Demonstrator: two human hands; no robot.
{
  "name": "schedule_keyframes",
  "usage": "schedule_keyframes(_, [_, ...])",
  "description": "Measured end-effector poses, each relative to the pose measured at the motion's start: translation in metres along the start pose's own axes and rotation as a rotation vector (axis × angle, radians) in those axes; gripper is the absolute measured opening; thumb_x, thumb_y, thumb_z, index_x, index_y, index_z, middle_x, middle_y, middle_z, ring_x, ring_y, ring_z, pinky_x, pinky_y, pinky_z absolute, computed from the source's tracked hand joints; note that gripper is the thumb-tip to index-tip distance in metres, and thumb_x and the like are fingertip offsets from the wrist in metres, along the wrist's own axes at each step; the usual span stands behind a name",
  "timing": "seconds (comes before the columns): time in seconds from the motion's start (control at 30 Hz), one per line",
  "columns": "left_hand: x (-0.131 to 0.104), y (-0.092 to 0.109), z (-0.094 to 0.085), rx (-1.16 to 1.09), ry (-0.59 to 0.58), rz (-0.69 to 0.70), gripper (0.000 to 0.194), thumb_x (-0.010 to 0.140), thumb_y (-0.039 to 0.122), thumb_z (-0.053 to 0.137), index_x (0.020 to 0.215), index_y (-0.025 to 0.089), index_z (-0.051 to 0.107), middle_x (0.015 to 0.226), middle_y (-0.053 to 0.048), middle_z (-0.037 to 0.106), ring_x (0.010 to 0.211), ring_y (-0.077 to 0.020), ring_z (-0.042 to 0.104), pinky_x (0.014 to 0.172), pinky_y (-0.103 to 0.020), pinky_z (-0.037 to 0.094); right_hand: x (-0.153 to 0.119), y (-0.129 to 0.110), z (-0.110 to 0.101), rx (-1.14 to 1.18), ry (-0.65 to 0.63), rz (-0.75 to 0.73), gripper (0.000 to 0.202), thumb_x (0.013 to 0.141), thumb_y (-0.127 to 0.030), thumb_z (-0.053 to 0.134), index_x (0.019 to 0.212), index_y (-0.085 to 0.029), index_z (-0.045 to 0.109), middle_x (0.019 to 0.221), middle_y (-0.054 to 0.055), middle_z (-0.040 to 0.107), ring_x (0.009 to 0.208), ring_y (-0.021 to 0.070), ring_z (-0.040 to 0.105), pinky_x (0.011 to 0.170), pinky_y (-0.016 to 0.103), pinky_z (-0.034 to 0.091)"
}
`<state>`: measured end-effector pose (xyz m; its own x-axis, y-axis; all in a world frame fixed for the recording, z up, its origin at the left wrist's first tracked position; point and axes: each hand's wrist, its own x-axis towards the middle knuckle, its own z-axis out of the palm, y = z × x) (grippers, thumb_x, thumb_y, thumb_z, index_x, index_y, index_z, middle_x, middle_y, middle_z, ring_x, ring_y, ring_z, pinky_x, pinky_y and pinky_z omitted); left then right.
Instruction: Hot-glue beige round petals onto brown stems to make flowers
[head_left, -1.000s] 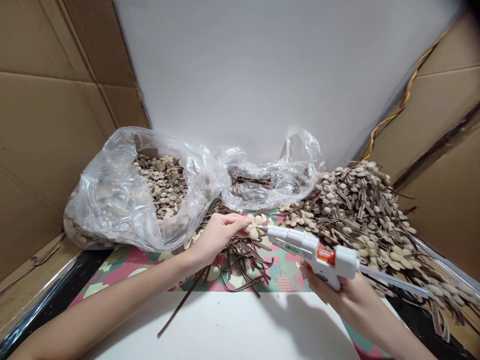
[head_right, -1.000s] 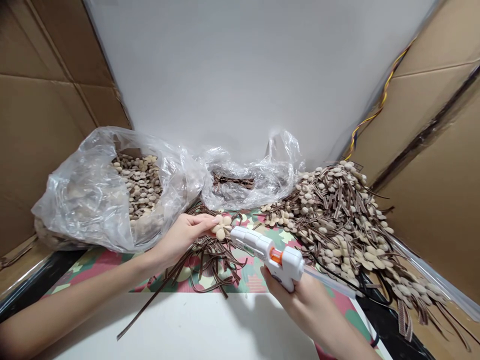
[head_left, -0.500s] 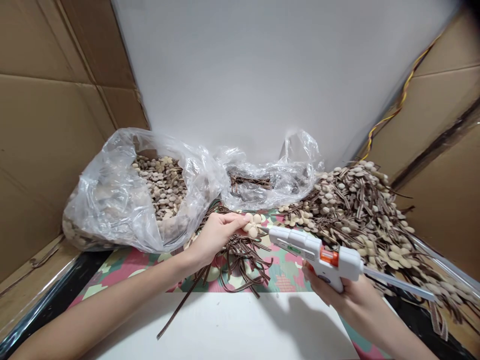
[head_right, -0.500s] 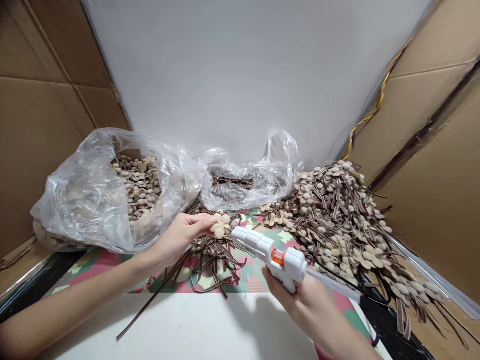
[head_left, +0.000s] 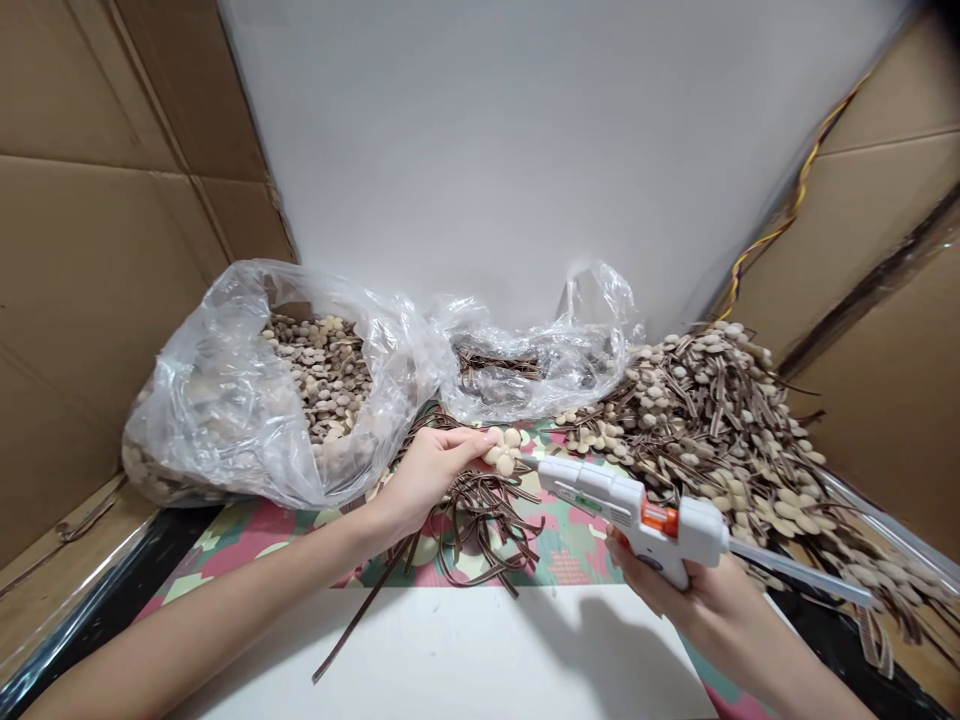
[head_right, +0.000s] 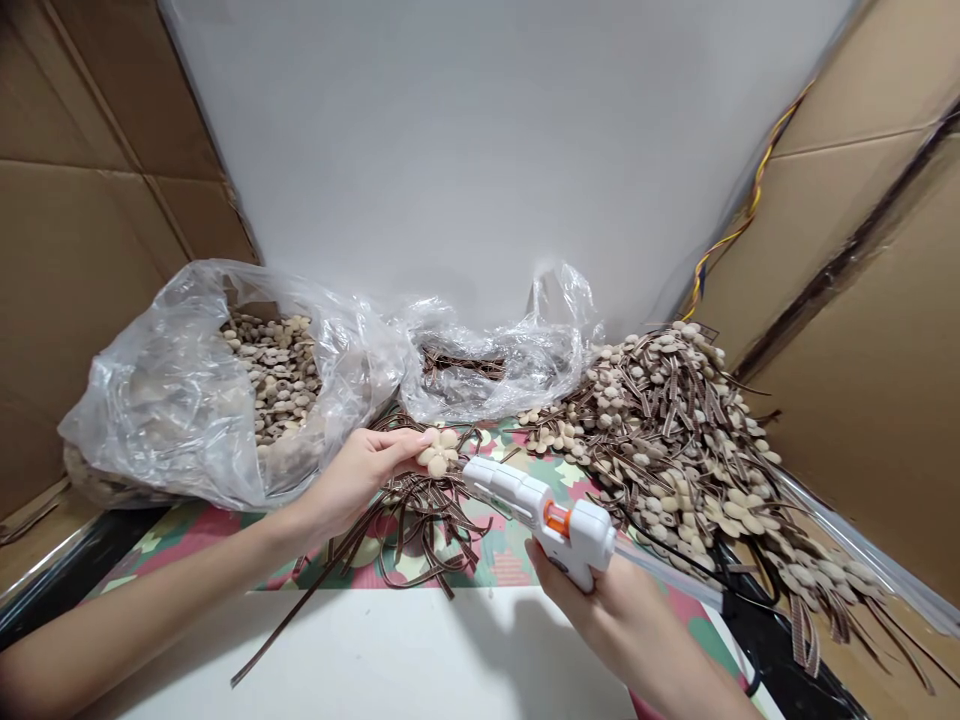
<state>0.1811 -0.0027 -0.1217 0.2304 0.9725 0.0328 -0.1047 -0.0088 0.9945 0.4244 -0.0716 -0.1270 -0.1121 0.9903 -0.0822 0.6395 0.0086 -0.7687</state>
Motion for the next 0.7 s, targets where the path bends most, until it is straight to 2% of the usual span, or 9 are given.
schedule_keyframes(0.17, [0.001, 0.001, -0.001, -0.009, -0.005, 0.006, 0.028, 0.079, 0.035, 0.059, 0.079, 0.011, 0.072, 0.092, -0.009, 0.07, 0.091, -0.0198, 0.061, 0.088, -0.029, 0.045, 0.0, 0.0, 0.0, 0.007, 0.018, -0.003, 0.035, 0.078, -0.052, 0.043, 0.071, -0.019, 0.051, 0.057, -0.001, 0.043, 0.054, 0.0138, 0.04, 0.049, 0.024, 0.029])
schedule_keyframes(0.4, [0.002, 0.005, 0.0, 0.01, -0.043, 0.061, 0.031, 0.082, 0.033, 0.055, 0.07, 0.009, 0.071, 0.082, -0.01, 0.07, 0.089, -0.0206, 0.061, 0.086, -0.03, 0.045, 0.0, 0.004, 0.0, -0.007, 0.04, 0.002, 0.037, 0.078, -0.054, 0.043, 0.07, -0.019, 0.052, 0.055, -0.001, 0.041, 0.052, 0.0137, 0.038, 0.046, 0.023, 0.029])
schedule_keyframes(0.6, [0.001, 0.005, 0.0, -0.057, -0.038, -0.026, 0.027, 0.079, 0.033, 0.059, 0.076, 0.01, 0.073, 0.089, -0.011, 0.07, 0.089, -0.0194, 0.062, 0.085, -0.029, 0.046, 0.005, 0.012, -0.004, -0.098, -0.07, -0.041, 0.036, 0.082, -0.052, 0.04, 0.075, -0.019, 0.052, 0.059, -0.001, 0.045, 0.055, 0.0142, 0.042, 0.048, 0.022, 0.034])
schedule_keyframes(0.7, [0.001, 0.007, -0.001, -0.075, -0.077, -0.044, 0.027, 0.08, 0.033, 0.058, 0.073, 0.011, 0.072, 0.095, -0.011, 0.07, 0.091, -0.0186, 0.062, 0.085, -0.026, 0.046, 0.009, 0.018, -0.004, -0.174, -0.05, -0.087, 0.036, 0.084, -0.05, 0.039, 0.072, -0.019, 0.05, 0.059, 0.001, 0.049, 0.055, 0.0151, 0.047, 0.048, 0.022, 0.036])
